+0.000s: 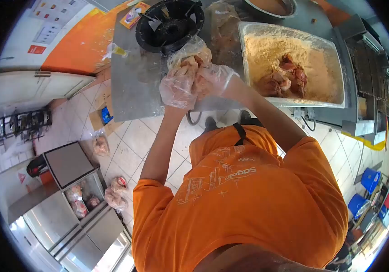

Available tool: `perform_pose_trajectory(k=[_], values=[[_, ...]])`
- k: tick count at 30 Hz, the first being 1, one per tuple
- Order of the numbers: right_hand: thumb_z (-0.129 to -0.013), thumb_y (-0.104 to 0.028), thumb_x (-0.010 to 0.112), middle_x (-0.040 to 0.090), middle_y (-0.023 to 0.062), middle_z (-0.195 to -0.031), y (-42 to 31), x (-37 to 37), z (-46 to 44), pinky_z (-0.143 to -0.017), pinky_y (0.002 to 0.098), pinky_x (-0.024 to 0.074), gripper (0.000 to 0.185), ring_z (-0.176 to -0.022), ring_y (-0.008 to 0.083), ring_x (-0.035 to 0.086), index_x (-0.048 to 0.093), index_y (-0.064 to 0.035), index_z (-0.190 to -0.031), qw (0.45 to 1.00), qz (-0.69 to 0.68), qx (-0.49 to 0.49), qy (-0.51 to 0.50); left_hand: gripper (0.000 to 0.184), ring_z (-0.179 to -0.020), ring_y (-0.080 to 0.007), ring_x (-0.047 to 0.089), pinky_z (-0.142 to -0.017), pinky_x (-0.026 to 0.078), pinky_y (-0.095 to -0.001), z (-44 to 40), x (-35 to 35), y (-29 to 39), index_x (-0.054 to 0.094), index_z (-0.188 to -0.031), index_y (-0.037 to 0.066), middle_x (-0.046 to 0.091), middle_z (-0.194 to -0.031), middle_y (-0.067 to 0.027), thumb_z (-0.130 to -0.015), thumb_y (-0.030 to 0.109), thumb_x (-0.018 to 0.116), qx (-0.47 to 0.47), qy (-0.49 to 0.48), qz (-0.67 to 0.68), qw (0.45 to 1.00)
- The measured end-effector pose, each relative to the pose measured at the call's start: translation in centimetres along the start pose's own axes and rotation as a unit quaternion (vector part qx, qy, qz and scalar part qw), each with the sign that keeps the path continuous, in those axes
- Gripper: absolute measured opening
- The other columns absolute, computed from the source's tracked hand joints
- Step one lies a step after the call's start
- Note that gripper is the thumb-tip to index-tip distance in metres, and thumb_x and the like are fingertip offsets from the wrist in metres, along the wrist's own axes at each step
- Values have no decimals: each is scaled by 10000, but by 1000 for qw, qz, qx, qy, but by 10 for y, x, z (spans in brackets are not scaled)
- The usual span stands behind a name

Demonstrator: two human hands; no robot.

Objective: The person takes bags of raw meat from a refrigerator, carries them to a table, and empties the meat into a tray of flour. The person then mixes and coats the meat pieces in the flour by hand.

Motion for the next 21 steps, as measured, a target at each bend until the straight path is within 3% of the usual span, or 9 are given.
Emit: perform_pose_trajectory(k=[5,7,10,11,15,16,17,19,21], values=[[-853,-283,628,655,149,-926,9,-16,-1,-705,453,531,254,-849,368,648,596,-136,-1058,986,66,122,-96,600,-1025,-350,600,-895,483,-461,-2,-3,9,582,-1212,0,640,-1076,-175,-678,205,761,-86,-3,-61,994],[-848,-284,620,659,140,-936,18,-14,-1,-722,460,530,268,-876,367,648,597,-141,-1074,987,10,134,-93,760,-1085,-341,579,-948,453,-440,40,4,-14,515,-1276,-1,600,-1162,-193,-634,245,840,-259,110,-55,958],[-824,-243,623,659,116,-1024,20,-12,3,-748,460,531,253,-921,355,643,613,-120,-1045,985,59,116,-114,721,-1072,-315,578,-932,459,-419,31,32,-1,486,-1275,5,568,-1223,-170,-696,292,807,-297,104,225,922],[-829,-248,629,650,128,-1025,13,-15,1,-747,449,537,241,-907,352,647,627,-105,-1023,995,46,50,-78,681,-1061,-307,585,-931,461,-411,30,39,2,499,-1248,2,579,-1209,-166,-702,278,799,-320,113,339,877],[-823,-179,617,648,95,-1062,-26,-39,-15,-747,428,541,140,-907,332,643,639,-78,-917,984,126,-117,47,549,-972,-289,597,-866,479,-373,71,117,-31,524,-1169,16,604,-1097,-140,-724,227,766,-338,57,334,878],[-823,-179,617,648,95,-1062,-29,-40,-22,-747,428,541,140,-907,332,643,639,-78,-917,983,131,-121,41,513,-926,-286,593,-823,481,-366,59,110,-25,529,-1141,18,605,-1054,-131,-724,214,756,-262,70,242,932],[-830,-180,621,649,104,-1055,-24,-37,-28,-748,427,540,159,-909,330,644,628,-79,-953,993,93,-77,9,477,-880,-282,588,-780,483,-358,52,105,-13,534,-1112,20,605,-1012,-122,-725,200,745,-183,81,144,969],[-837,-181,626,649,113,-1048,-25,-39,-42,-749,426,540,182,-911,329,644,617,-80,-989,997,57,-35,-32,463,-864,-288,584,-754,477,-371,44,104,-12,537,-1094,22,600,-995,-120,-719,199,743,-220,94,189,952],[-845,-247,639,649,138,-1041,-3,-15,-45,-751,420,538,298,-919,326,644,576,-80,-1084,957,74,111,-256,450,-848,-295,581,-728,472,-383,42,100,-16,539,-1075,23,595,-977,-119,-712,197,741,-259,109,234,931]])
Point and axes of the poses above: each hand's wrist, its own z-axis away from the middle knuckle, its own x-axis out of the palm, y = z × x, the point moved 9 cm from there along -z, towards the middle knuckle
